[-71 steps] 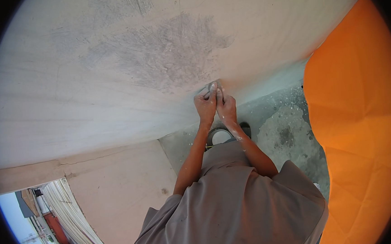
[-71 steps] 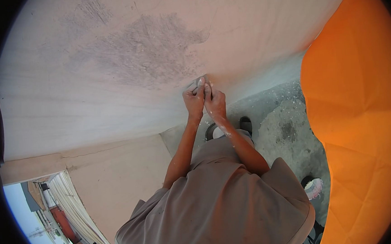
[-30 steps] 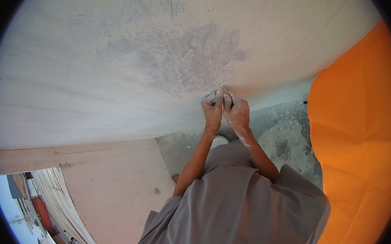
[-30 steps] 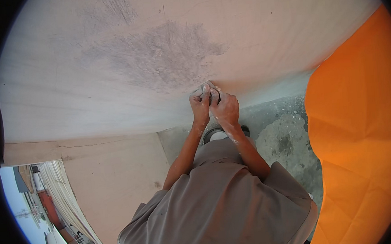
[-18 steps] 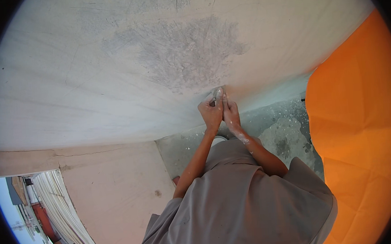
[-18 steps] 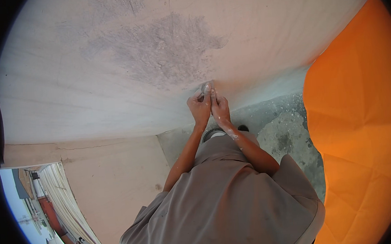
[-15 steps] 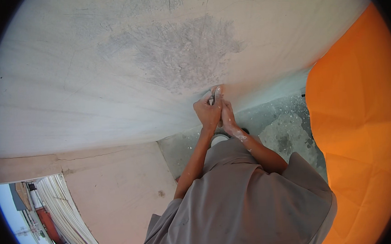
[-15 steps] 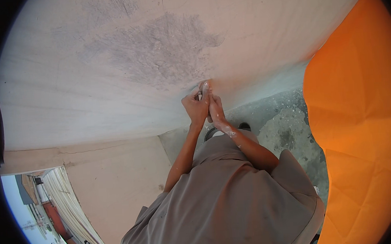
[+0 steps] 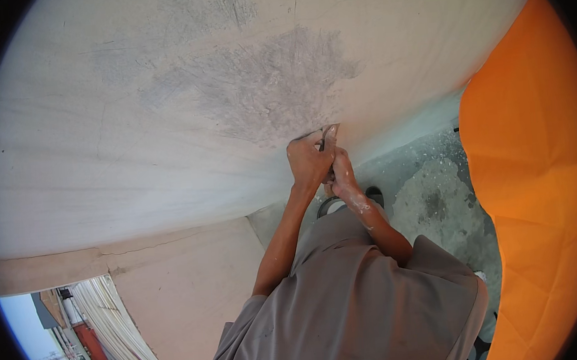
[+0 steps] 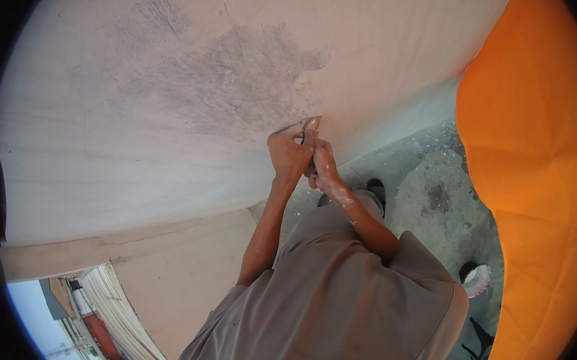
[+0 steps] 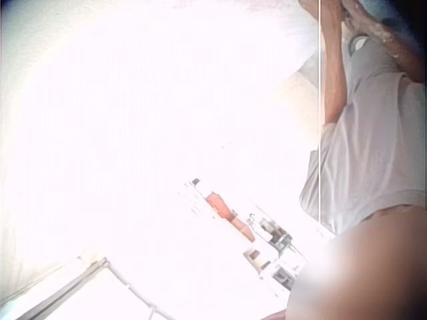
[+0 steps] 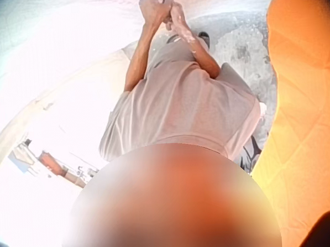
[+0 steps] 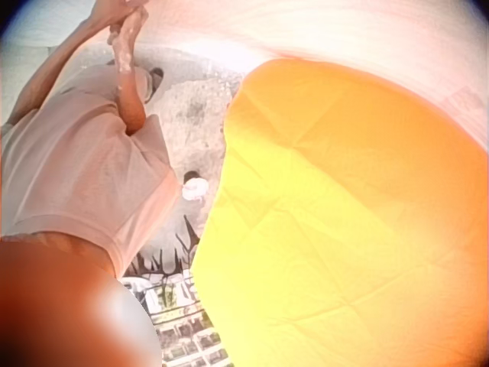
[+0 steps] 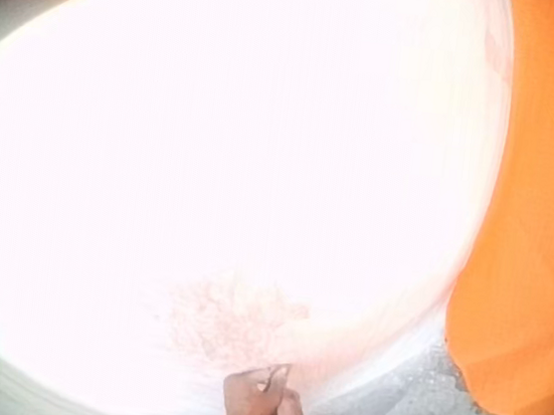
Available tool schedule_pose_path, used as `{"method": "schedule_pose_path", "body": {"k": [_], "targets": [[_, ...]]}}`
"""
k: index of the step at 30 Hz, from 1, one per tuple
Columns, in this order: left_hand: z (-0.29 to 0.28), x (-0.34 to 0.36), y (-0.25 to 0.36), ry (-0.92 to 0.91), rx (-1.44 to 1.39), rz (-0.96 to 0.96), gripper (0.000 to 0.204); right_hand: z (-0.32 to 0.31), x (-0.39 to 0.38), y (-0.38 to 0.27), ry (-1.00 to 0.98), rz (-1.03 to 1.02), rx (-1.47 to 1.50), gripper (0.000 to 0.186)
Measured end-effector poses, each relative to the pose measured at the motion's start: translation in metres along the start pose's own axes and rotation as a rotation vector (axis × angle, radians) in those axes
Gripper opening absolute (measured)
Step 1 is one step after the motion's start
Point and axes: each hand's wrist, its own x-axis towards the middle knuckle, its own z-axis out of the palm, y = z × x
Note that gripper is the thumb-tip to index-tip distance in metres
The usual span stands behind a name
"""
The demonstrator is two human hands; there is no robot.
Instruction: Applying putty or plaster to fill and smooth a section of the wall.
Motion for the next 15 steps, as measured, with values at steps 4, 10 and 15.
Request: {"method": "schedule_pose_path", "body": {"k": [4,10,15], "targets": [[0.017,0.000,-0.009,0.144,-0.186,0.080,0.031,-0.021,0.012,-0.002,0.031,-0.076,-0.159,0.057],[0.033,-0.010,-0.018,-0.004,-0.372,-0.192,0.037,-0.024,-0.002,-0.024,0.339,-0.465,-0.987,0.061],[0.050,-0.015,-0.025,-0.001,-0.692,-0.423,0.040,-0.015,-0.016,-0.041,0.412,-0.715,-1.195,0.051]]}}
